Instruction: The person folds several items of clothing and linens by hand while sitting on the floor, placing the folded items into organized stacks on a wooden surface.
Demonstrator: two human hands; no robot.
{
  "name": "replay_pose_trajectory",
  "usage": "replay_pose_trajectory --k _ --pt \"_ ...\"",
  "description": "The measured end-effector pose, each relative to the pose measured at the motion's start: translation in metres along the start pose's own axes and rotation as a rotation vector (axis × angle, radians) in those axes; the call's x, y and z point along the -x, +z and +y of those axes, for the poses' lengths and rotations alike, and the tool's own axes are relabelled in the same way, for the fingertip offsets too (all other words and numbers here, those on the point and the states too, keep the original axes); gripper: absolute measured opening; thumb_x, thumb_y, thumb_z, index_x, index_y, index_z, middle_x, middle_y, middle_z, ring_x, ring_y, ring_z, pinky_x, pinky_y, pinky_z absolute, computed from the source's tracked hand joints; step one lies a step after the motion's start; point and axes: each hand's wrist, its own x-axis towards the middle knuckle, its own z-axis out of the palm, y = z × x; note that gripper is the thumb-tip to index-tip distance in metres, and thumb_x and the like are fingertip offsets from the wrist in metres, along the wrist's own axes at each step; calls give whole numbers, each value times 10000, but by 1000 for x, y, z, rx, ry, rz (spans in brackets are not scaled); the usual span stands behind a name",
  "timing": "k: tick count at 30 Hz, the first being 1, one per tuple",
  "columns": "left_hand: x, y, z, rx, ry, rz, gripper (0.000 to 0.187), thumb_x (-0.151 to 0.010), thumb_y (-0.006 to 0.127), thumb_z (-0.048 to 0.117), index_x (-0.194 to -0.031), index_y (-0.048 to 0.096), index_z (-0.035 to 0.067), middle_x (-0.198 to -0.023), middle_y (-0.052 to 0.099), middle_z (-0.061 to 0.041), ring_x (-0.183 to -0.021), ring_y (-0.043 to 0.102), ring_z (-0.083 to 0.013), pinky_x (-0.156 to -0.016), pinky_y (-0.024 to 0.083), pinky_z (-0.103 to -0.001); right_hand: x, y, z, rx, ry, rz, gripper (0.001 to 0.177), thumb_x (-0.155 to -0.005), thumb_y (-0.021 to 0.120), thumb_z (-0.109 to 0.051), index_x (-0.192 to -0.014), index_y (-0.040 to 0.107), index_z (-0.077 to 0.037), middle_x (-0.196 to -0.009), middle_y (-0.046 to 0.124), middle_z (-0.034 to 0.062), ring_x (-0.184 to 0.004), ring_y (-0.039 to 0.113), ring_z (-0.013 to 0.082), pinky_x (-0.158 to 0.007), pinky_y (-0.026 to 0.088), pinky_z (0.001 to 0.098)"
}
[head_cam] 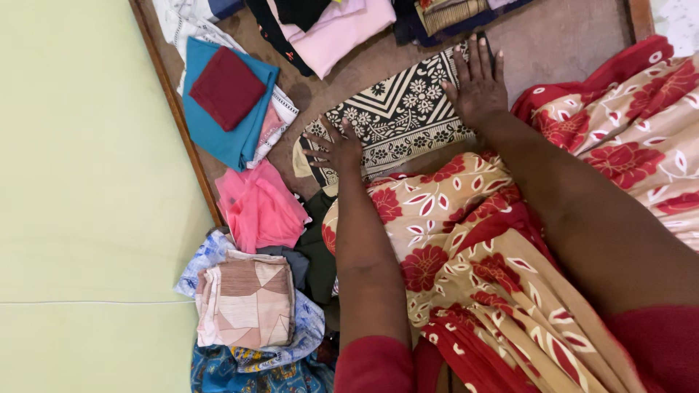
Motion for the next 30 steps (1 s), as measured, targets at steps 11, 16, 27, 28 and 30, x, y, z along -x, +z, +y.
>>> replay_pose_trajectory --k 11,16,27,28,30 --pt "20 -6 -2 -101 226 56 848 -1010 257 698 -1680 45 223 -1724 -92 -219 -1554 -153 -500 -1148 -60 -769 -6 18 -11 53 128 -146 814 -1020 338 -556 -1666 78 -133 -1717 -86 166 -1597 -99 320 -1238 -35 623" --pt "32 28 20 37 690 -318 787 -1039 250 719 -1691 122 298 -1749 -99 -208 -1582 -104 -461 -1285 45 -640 30 74 -72 171 -424 -42 721 -1024 474 -390 -1623 231 -69 -1711 -59 277 -1583 -32 397 -1228 63 606" --pt "52 4 24 -223 378 -493 1009 -896 402 836 -1611 -169 411 -1679 -332 -149 -1487 -315 -550 -1124 -44 -801 35 26 -43 78 -237 -151 814 -975 209 -673 -1635 71 -217 -1698 -102 157 -1558 -102 280 -1221 -41 540" --pt "53 -1 25 -245 314 -482 1099 -840 465 858 -1605 -185 413 -1667 -347 -163 -1467 -336 -555 -1117 -60 -797 30 23 -33 81 -208 -109 818 -981 212 -672 -1639 75 -207 -1706 -85 153 -1566 -91 272 -1231 -40 529" --pt "54 -8 26 -253 274 -468 1105 -822 451 878 -1604 -184 425 -1667 -353 -174 -1471 -332 -558 -1129 -56 -786 26 16 -9 84 -173 -70 822 -987 216 -671 -1644 79 -198 -1713 -69 149 -1574 -79 264 -1242 -40 518"
